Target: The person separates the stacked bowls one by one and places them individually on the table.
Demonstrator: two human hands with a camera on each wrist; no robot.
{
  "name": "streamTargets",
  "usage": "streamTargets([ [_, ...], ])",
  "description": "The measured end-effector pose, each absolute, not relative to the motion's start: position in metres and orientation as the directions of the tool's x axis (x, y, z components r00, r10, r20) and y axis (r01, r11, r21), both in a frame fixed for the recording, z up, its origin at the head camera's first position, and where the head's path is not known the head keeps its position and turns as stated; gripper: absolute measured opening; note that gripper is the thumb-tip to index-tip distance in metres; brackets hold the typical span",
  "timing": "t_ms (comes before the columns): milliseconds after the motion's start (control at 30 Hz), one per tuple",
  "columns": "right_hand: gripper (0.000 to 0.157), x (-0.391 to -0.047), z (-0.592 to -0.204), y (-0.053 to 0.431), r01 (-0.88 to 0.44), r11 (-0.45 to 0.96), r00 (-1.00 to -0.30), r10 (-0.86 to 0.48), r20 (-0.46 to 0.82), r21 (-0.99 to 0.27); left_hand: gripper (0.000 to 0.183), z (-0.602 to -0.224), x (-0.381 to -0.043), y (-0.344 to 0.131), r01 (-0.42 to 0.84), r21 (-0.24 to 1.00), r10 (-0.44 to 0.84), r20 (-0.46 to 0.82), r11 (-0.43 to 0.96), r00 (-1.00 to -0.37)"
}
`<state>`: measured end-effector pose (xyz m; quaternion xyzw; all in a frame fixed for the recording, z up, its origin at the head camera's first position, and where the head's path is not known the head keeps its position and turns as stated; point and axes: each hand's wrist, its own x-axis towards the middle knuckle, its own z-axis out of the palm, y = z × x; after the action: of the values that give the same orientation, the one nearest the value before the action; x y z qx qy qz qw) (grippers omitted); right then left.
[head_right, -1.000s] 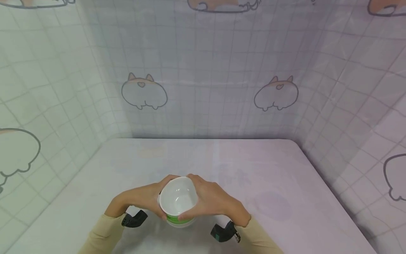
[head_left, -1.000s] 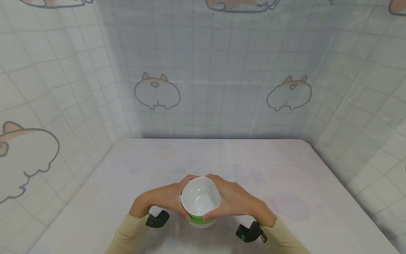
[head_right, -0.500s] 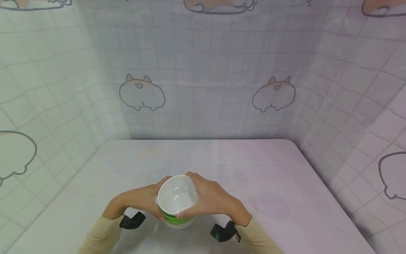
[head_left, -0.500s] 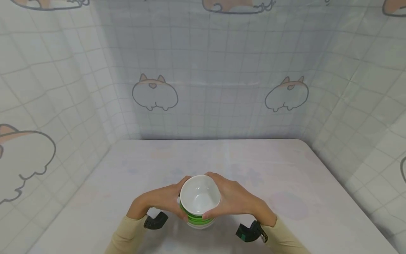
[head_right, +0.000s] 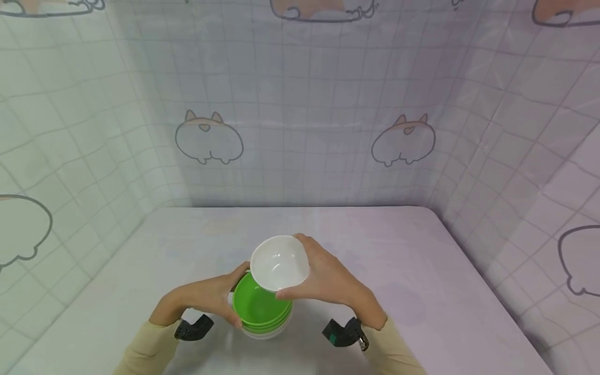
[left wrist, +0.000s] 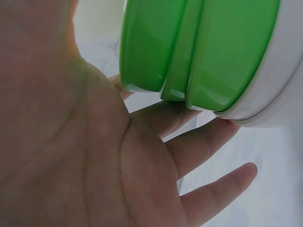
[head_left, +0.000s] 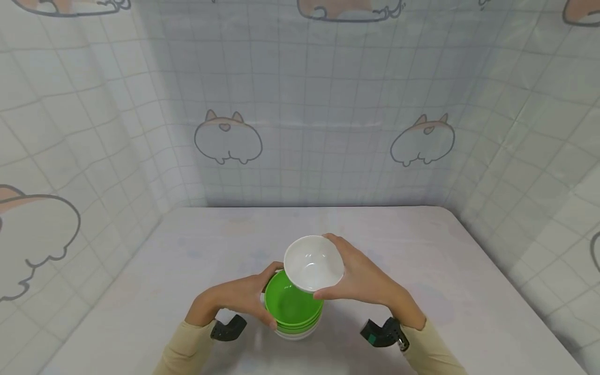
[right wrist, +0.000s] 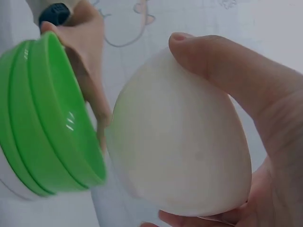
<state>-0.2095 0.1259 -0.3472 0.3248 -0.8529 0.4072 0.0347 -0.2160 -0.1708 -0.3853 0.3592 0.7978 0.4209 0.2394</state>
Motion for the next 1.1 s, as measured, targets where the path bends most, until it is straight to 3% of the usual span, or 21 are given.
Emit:
streamTargets([
  [400,0.096,-0.234,-0.348,0.153,-0.509,0.439,-0.841,-0.437,0.318,-0.741,0.103,-0.382,-0.213,-0.17,0.423,0.803,0.754,-0.05,0.42,-0.655],
  [867,0.084,-0.273,-0.388,0.167,-0.358,0.475,-0.924,-0.302,0.233,-0.804,0.103,-0.385,-0.214,-0.17,0.409,0.795,0.737,-0.069,0.447,-0.672],
  [1100,0.088,-0.285,-0.406,0.175,-0.274,0.503,-0.955,-0.24,0.173,-0.82,0.104,-0.386,-0.214,-0.17,0.406,0.799,0.74,-0.072,0.444,-0.668],
])
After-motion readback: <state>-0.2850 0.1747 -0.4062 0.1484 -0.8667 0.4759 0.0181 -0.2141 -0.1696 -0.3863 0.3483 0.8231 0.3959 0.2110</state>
